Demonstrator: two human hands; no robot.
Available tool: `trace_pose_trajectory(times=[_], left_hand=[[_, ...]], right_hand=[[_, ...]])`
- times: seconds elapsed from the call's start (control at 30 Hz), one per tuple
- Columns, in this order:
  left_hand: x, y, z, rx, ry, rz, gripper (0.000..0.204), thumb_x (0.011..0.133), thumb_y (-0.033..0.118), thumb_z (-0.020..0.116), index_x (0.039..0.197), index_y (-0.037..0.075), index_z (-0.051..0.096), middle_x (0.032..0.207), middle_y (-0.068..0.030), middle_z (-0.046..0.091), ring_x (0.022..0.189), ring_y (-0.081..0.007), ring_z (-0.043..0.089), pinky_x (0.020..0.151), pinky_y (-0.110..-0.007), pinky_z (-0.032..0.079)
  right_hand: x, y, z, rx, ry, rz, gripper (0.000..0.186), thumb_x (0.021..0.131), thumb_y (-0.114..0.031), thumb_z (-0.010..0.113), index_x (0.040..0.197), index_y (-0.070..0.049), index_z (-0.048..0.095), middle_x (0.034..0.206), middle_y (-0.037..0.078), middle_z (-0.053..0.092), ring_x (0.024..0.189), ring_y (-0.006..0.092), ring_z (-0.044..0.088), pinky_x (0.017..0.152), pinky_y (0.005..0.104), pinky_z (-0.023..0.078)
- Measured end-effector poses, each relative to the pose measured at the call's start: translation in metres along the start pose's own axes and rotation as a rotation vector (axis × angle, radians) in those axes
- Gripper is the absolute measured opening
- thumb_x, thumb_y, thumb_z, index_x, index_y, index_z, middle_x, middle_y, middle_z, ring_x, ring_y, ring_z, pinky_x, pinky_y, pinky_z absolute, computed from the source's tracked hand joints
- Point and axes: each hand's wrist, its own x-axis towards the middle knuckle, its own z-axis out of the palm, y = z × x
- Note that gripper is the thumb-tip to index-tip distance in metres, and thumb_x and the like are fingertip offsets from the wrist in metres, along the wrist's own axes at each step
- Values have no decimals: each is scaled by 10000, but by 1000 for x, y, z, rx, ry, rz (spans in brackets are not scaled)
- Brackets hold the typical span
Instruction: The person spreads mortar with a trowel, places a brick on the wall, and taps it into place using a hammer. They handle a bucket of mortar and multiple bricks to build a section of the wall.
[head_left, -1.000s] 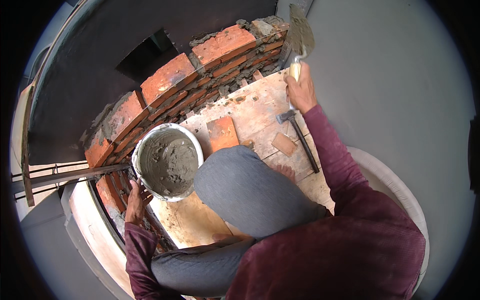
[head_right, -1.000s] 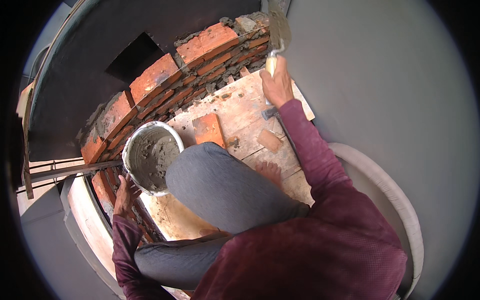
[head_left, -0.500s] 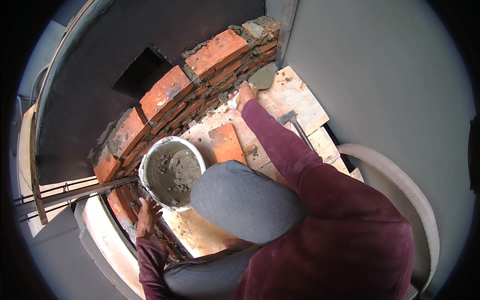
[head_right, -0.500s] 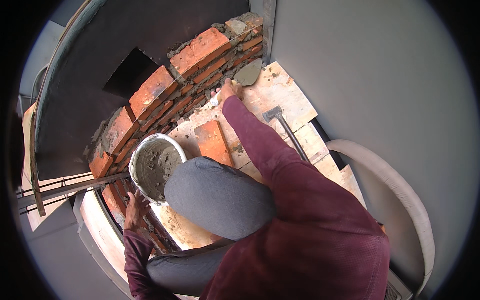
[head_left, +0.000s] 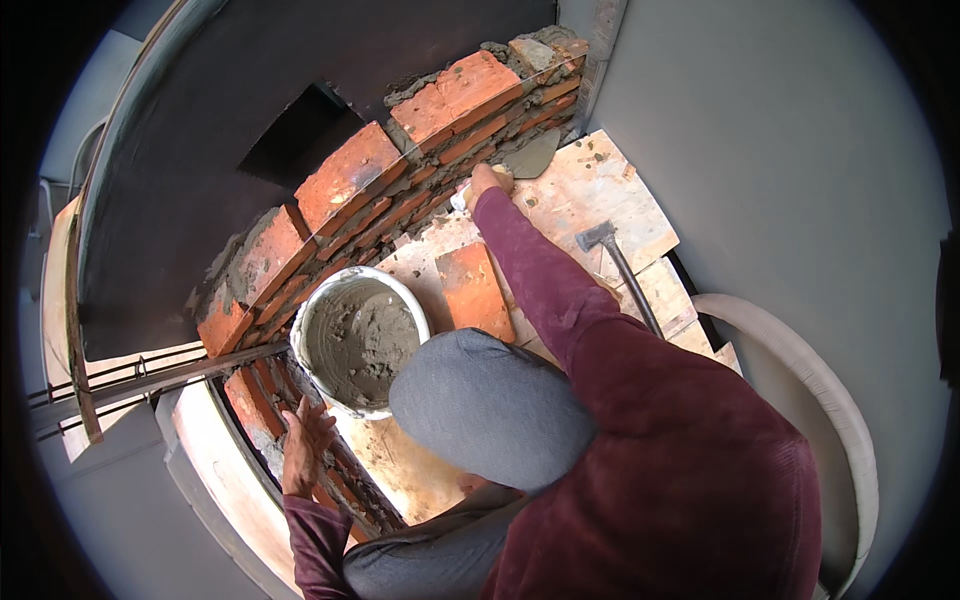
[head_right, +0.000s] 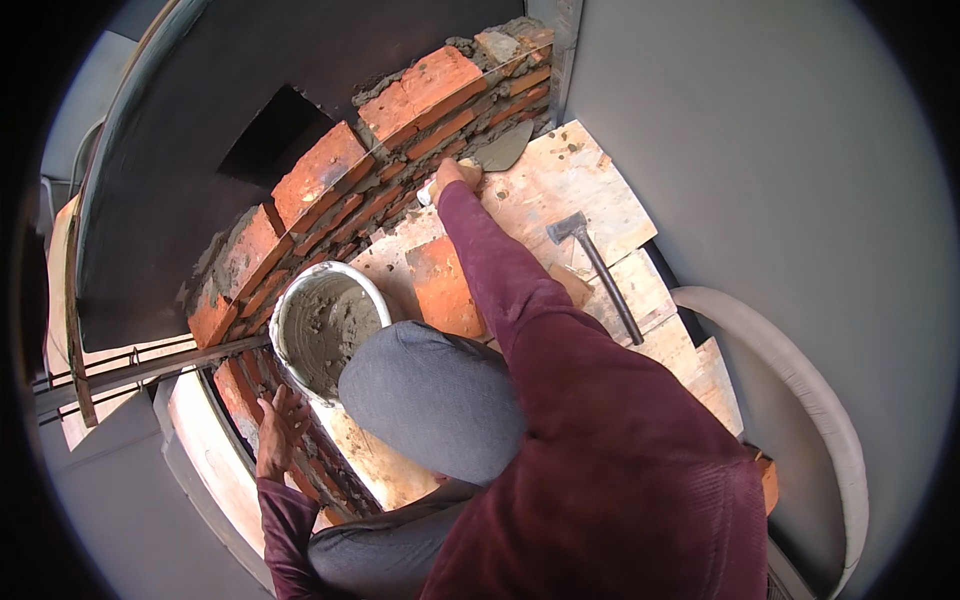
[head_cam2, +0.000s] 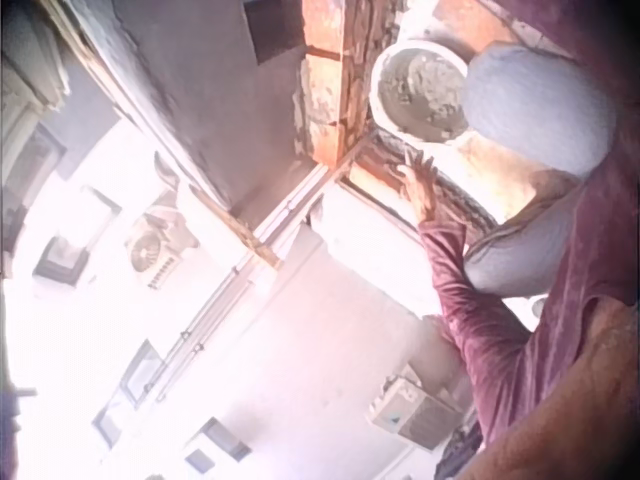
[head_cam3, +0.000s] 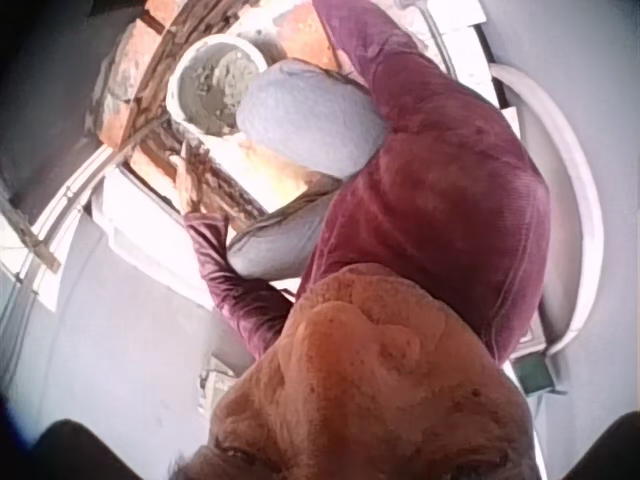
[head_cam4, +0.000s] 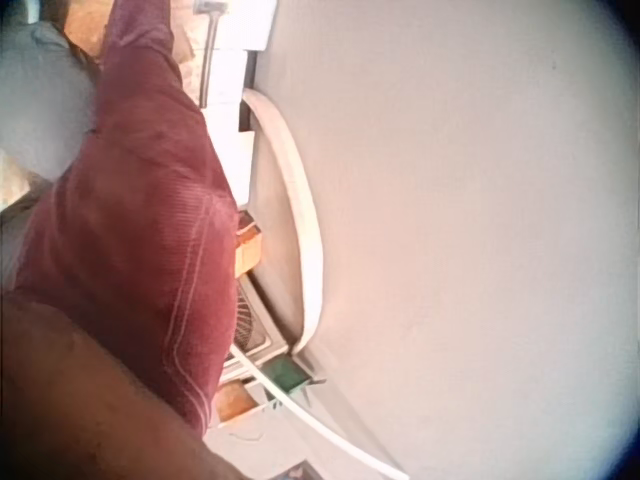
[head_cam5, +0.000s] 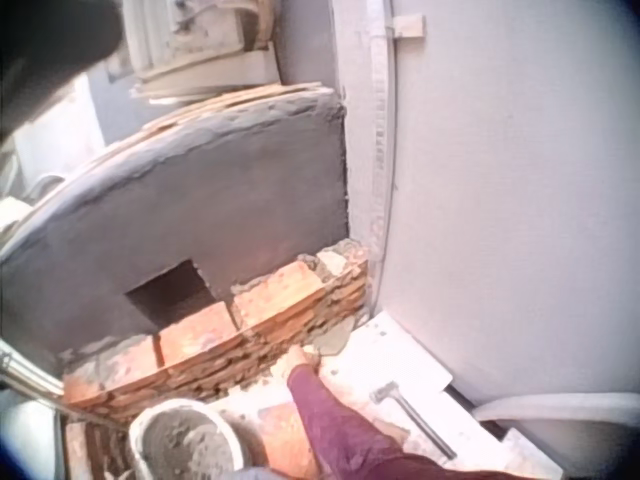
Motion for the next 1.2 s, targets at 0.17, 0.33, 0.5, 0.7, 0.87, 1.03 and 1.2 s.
trace_pose_trajectory(times=[0.17,0.33,0.5,0.7,0.87,1.03,1.2], left_hand=[[0,-2,-10,-31,16,14,896,938,713,140,1549,58,161,1507,-197,355,1305,-350,457,1110,-459,364],[0,-3,-13,-37,33,3,897,937,713,151,1546,55,174,1505,-201,357,1314,-353,455,1106,-458,374],[16,3,-8,-43,-3,12,897,939,712,150,1547,52,166,1514,-203,345,1312,-353,455,1109,-460,365],[12,-3,-17,-57,53,-46,890,942,707,138,1550,57,148,1529,-206,318,1320,-361,442,1133,-476,325],[22,-1,-21,-75,36,1,888,946,703,131,1549,50,146,1534,-209,303,1334,-357,423,1140,-483,309],[31,-8,-23,-76,6,-6,885,946,708,139,1549,61,159,1532,-219,302,1334,-361,424,1128,-492,317],[43,3,-18,-32,-8,23,905,934,724,135,1549,61,160,1533,-219,304,1327,-366,429,1115,-487,340]], right_hand=[[17,0,-11,212,-168,21,84,840,-4,519,879,-29,450,669,88,467,477,191,459,440,348,431],[5,11,-19,57,-143,-12,125,831,1,541,840,-47,427,657,68,443,487,175,464,422,341,426],[13,12,-21,235,-245,-40,153,802,6,557,840,-72,430,668,60,434,485,169,461,409,345,402],[0,22,-30,187,-284,-41,163,811,3,553,849,-73,413,677,52,424,489,163,442,415,338,394],[-3,13,-18,199,-262,-33,187,814,-2,560,892,-80,409,684,57,433,487,158,444,412,341,405],[-41,11,-19,145,-297,-119,280,811,8,559,987,-115,379,737,69,444,469,147,428,409,339,401],[-53,3,-5,142,-267,-70,314,823,-1,570,1016,-128,358,745,61,438,478,145,446,413,333,406]])
